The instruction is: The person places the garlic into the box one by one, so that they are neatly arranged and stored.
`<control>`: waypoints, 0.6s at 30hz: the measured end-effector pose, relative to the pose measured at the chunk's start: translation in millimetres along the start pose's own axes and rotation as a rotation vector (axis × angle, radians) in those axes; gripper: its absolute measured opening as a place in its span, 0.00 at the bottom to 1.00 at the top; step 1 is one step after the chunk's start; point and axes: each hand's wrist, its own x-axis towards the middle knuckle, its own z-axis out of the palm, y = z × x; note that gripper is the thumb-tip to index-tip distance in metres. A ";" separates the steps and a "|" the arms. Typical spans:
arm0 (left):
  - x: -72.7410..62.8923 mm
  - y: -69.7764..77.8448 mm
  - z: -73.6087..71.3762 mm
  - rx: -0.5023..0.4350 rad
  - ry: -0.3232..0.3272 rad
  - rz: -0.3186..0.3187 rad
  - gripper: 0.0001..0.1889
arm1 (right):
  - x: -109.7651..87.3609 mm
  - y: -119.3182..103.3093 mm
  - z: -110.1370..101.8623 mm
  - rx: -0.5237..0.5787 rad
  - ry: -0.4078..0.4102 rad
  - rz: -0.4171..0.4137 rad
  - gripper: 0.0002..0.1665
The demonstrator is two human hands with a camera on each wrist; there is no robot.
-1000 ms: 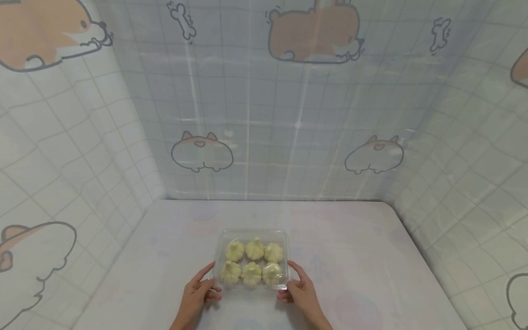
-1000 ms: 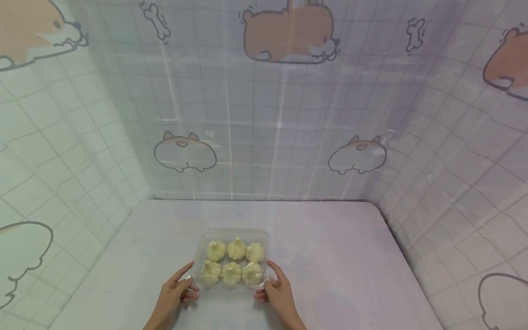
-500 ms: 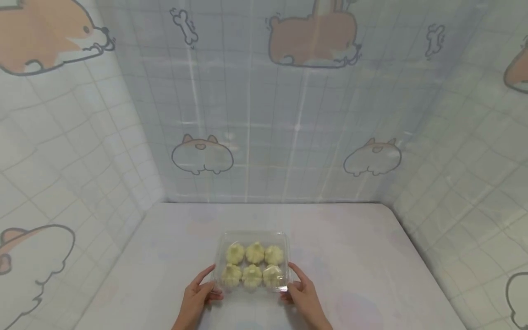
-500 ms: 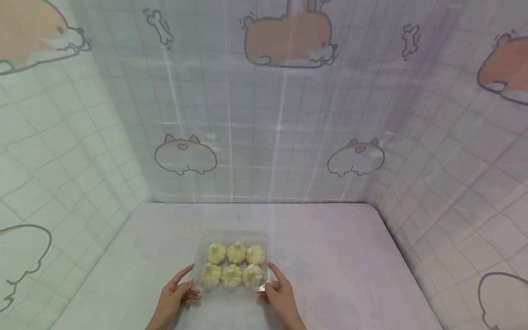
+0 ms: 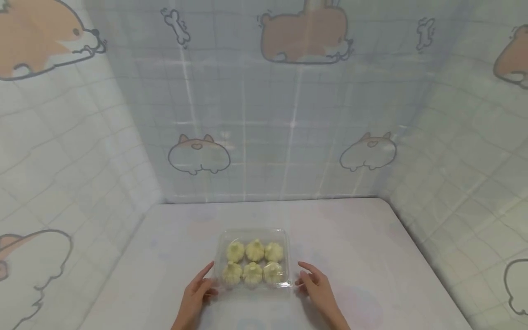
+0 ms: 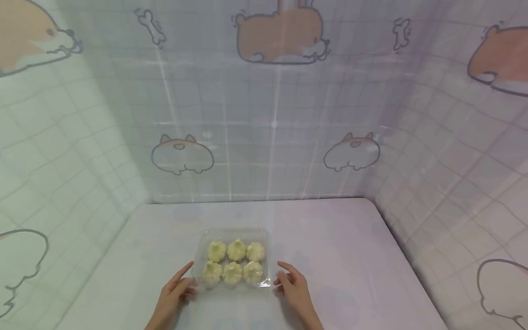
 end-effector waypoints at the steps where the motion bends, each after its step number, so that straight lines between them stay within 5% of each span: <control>1: -0.1 1.8 -1.4 0.029 0.013 0.004 0.25 | 0.2 -0.9 -3.8 -0.001 0.027 0.014 0.23; 8: 8.6 19.9 -25.3 0.279 0.080 0.082 0.25 | 8.9 -18.9 -35.9 -0.142 0.081 -0.031 0.15; 18: 29.0 64.3 -60.0 0.676 0.063 0.295 0.26 | 30.5 -71.9 -95.7 -0.594 0.167 -0.378 0.15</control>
